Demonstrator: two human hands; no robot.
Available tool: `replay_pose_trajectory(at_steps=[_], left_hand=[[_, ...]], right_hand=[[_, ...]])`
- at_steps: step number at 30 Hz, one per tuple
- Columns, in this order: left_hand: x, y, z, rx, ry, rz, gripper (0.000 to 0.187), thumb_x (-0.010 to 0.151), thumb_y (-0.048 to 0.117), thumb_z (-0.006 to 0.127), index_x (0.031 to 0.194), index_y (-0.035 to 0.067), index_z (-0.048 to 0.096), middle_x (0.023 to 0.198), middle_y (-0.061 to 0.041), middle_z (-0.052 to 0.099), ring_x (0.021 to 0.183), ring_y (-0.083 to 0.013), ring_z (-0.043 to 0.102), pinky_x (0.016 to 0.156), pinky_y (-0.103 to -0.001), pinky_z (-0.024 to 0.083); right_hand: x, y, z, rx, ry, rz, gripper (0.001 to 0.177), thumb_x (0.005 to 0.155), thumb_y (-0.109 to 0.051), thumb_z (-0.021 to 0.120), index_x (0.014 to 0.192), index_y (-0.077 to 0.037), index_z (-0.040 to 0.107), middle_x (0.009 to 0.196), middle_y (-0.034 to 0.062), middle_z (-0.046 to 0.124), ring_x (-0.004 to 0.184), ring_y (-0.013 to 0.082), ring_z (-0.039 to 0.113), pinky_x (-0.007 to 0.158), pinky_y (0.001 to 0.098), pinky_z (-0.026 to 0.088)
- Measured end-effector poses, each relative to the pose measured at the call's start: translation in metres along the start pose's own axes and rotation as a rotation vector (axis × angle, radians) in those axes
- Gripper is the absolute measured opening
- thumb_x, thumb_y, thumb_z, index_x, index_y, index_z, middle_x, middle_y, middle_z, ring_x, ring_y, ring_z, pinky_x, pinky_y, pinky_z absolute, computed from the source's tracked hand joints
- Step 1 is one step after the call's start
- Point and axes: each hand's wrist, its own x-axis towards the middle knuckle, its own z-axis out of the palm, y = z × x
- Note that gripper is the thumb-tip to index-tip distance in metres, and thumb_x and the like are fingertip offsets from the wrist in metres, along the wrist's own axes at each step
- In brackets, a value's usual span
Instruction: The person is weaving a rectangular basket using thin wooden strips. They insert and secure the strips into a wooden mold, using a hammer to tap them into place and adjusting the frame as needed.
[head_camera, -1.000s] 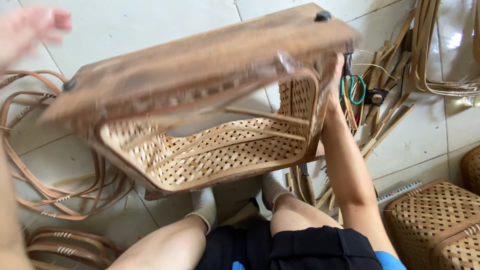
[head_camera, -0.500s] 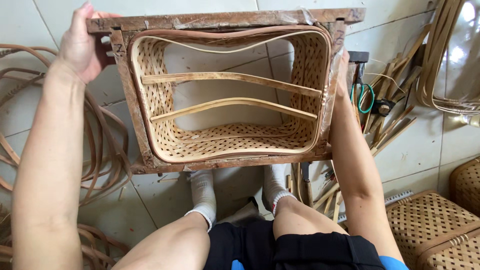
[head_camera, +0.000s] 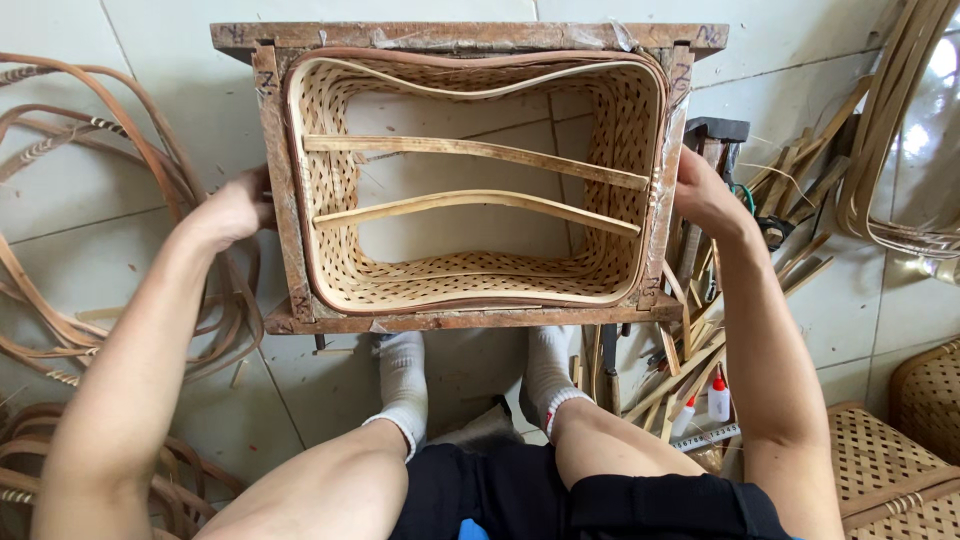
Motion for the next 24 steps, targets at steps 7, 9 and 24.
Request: replay_pose_trajectory(at_steps=[7, 9, 24], left_hand=[[-0.006, 0.021, 0.014, 0.031, 0.132, -0.056, 0.04, 0.094, 0.008, 0.064, 0.132, -0.006, 0.062, 0.13, -0.027, 0.068, 0.121, -0.032, 0.065, 0.109, -0.044, 0.048], [-0.017, 0.04, 0.01, -0.025, 0.117, -0.121, 0.04, 0.099, 0.016, 0.064, 0.134, -0.004, 0.06, 0.133, -0.027, 0.062, 0.122, -0.0334, 0.062, 0.108, -0.046, 0.048], [-0.069, 0.091, -0.027, 0.544, 0.551, 0.326, 0.02, 0.106, 0.013, 0.066, 0.117, -0.003, 0.069, 0.117, -0.019, 0.072, 0.103, -0.032, 0.07, 0.099, -0.042, 0.059]], right_hand=[[-0.01, -0.007, 0.014, 0.019, 0.135, 0.171, 0.053, 0.091, -0.012, 0.069, 0.141, -0.004, 0.055, 0.13, 0.0215, 0.064, 0.126, 0.0323, 0.058, 0.111, 0.0545, 0.044], [-0.02, -0.004, 0.01, 0.067, 0.122, 0.053, 0.053, 0.089, -0.012, 0.07, 0.138, -0.002, 0.055, 0.13, 0.0195, 0.065, 0.125, 0.0313, 0.06, 0.111, 0.0547, 0.045], [-0.017, 0.021, -0.025, -0.502, 0.437, -0.634, 0.048, 0.096, -0.025, 0.055, 0.136, -0.001, 0.062, 0.126, 0.018, 0.066, 0.13, 0.0315, 0.059, 0.118, 0.053, 0.045]])
